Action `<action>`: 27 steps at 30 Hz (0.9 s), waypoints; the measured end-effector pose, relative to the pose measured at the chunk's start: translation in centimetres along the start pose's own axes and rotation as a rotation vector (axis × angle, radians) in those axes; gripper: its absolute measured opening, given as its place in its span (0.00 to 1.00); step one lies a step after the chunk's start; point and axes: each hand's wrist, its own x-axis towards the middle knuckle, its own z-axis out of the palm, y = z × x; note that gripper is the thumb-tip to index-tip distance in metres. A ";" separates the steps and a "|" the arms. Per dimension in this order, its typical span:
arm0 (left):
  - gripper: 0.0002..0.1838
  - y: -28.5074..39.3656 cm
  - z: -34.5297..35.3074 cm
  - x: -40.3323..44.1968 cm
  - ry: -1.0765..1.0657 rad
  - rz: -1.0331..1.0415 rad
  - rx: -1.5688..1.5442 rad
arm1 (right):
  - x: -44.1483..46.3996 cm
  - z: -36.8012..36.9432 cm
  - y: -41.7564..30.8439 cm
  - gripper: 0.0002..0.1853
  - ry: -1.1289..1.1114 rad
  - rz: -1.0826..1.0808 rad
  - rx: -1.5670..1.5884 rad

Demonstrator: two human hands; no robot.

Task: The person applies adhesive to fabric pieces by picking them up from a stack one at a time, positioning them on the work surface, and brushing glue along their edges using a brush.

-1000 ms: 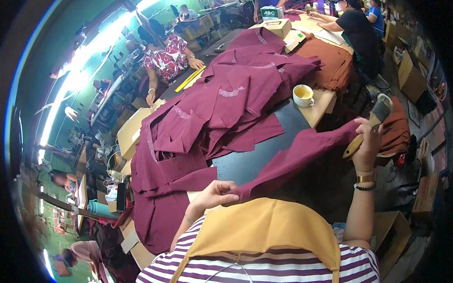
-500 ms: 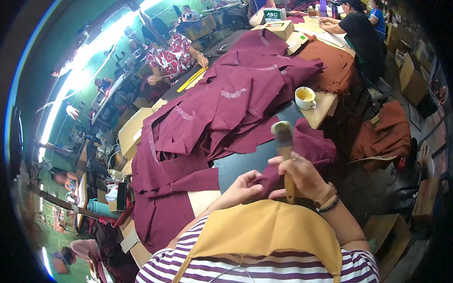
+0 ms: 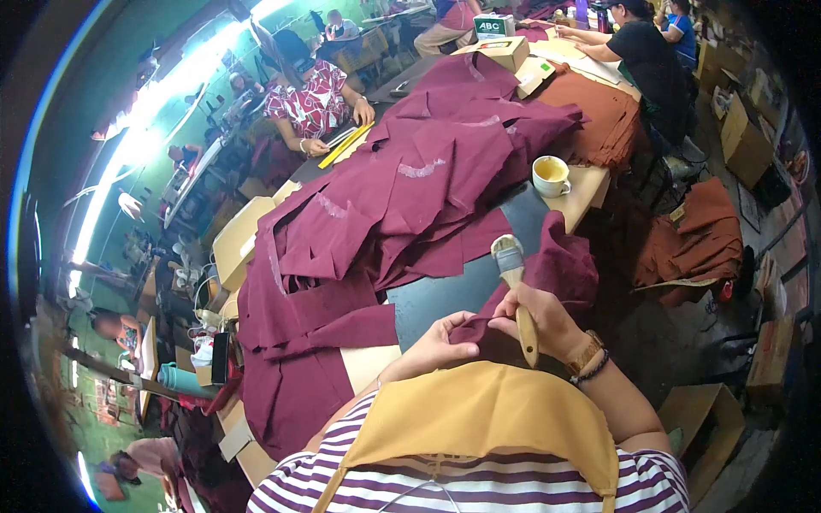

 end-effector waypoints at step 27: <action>0.18 0.2 -1.0 4.7 0.160 0.285 0.241 | -0.3 -5.3 2.3 0.13 0.404 0.146 -0.191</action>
